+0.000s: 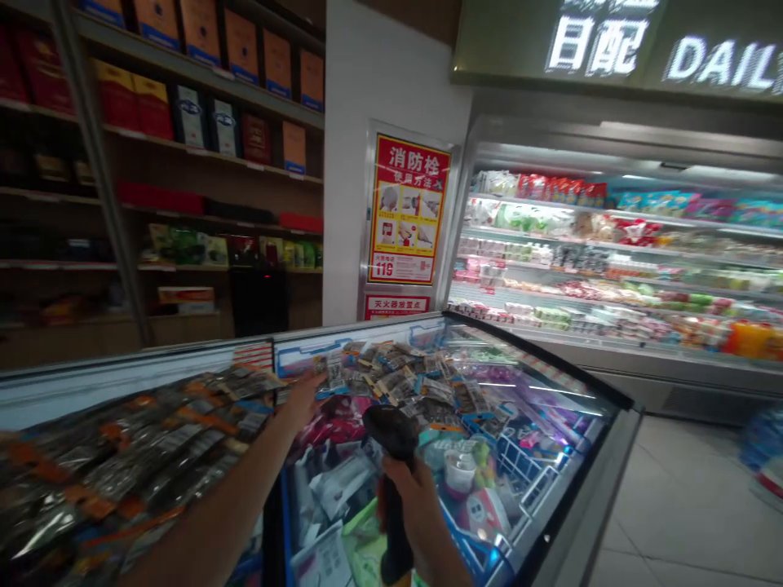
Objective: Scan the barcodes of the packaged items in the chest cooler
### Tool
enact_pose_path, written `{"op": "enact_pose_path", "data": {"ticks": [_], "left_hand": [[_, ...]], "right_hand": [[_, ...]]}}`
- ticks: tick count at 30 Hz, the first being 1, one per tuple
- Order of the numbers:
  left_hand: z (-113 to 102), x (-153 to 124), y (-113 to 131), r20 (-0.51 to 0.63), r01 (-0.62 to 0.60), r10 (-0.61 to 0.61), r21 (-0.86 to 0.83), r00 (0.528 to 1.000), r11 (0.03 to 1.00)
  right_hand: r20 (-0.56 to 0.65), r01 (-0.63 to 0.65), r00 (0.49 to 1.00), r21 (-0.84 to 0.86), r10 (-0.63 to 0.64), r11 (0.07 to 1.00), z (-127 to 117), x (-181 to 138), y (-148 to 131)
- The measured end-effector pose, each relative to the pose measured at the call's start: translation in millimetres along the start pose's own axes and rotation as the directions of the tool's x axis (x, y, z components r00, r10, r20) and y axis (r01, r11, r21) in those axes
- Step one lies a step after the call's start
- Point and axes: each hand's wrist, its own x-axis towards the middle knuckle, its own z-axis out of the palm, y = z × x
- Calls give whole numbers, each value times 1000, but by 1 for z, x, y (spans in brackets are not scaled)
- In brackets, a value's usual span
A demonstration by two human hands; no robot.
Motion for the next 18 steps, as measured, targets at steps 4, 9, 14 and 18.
{"op": "enact_pose_path", "data": {"ticks": [4,9,14,18], "left_hand": [[-7,2,1,-1,-15,15,-5,1000,1000],[-6,0,0,3,2,-3,11,1000,1000],[-3,-1,-3,28,14,-15,38,1000,999],[0,-10,2,-6,-38,39,56,999,998]], "right_hand": [[14,-26,1000,-3,26,1000,-1,-9,-2],[9,-70,997,-37,71,997,-3,-19,-6],[-35,-96,995,-61,94,994,-12,-22,-2],[-102,-80,992,-53,74,995,-19,-21,-5]]}}
